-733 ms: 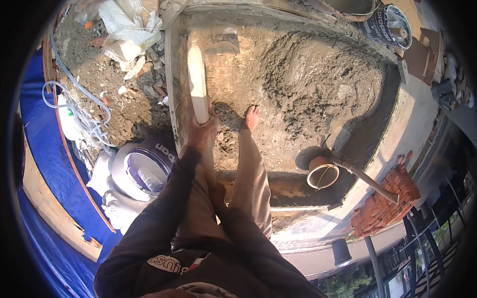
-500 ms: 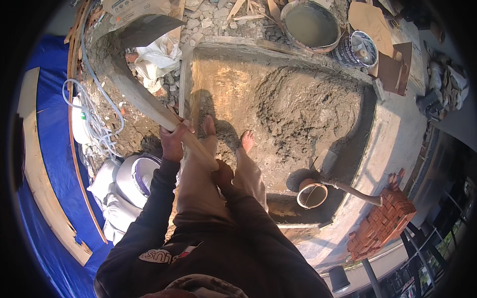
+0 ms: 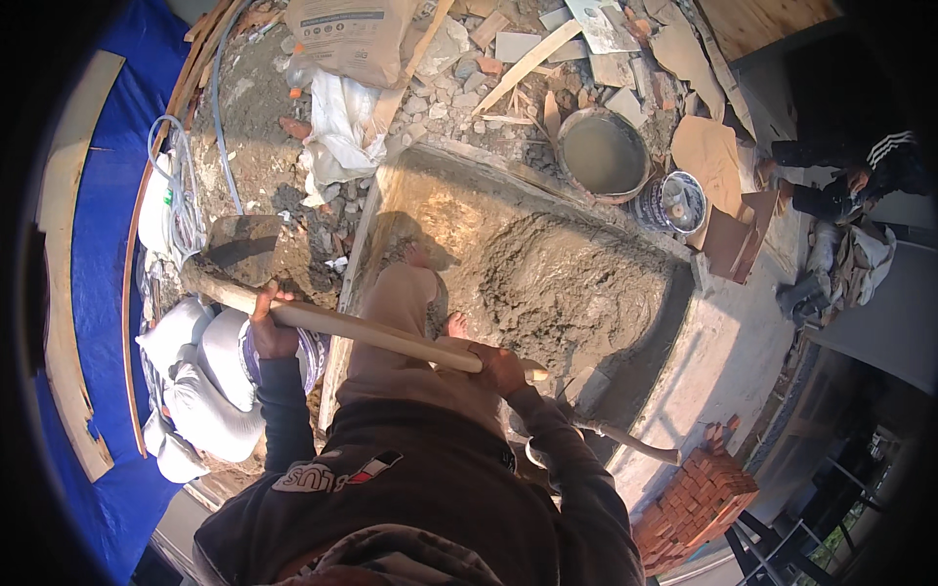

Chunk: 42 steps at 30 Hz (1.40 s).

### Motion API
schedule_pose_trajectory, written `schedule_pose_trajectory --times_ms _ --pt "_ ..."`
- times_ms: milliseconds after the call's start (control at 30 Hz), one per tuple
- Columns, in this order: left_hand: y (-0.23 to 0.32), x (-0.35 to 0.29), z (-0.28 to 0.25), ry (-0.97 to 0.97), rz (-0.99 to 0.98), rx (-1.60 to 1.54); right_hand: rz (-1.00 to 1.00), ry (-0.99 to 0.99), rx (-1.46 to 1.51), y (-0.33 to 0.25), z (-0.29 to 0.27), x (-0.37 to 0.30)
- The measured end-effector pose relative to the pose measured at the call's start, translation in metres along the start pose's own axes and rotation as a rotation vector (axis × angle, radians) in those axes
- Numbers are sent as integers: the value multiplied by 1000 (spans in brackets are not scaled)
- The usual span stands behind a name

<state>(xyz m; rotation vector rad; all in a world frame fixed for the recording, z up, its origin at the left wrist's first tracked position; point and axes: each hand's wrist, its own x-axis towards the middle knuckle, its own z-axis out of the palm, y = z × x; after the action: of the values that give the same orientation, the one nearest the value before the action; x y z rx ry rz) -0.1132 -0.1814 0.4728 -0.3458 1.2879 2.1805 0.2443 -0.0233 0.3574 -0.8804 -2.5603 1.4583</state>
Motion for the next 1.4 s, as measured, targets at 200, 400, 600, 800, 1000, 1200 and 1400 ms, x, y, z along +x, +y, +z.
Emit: schedule_pose_trajectory --times_ms 200,400,600,800,1000,1200,1400 --pt "-41 30 -20 96 -103 -159 4 -291 -208 -33 -63 78" --pt "-52 81 -9 159 -238 -307 -20 -530 -349 -91 -63 180" --pt "-12 116 5 127 -113 -217 -48 -591 -182 -133 -51 240" --pt "0 66 -47 254 -22 -23 159 -752 52 -209 -66 299" --pt "-132 -87 -179 915 -9 -156 187 -850 -22 -285 -98 423" --pt "-278 -248 -167 1594 -366 -462 -659 -569 -886 -417 -121 588" --pt "-306 -215 -44 1277 -257 -504 -1214 -311 -1637 -540 -71 713"
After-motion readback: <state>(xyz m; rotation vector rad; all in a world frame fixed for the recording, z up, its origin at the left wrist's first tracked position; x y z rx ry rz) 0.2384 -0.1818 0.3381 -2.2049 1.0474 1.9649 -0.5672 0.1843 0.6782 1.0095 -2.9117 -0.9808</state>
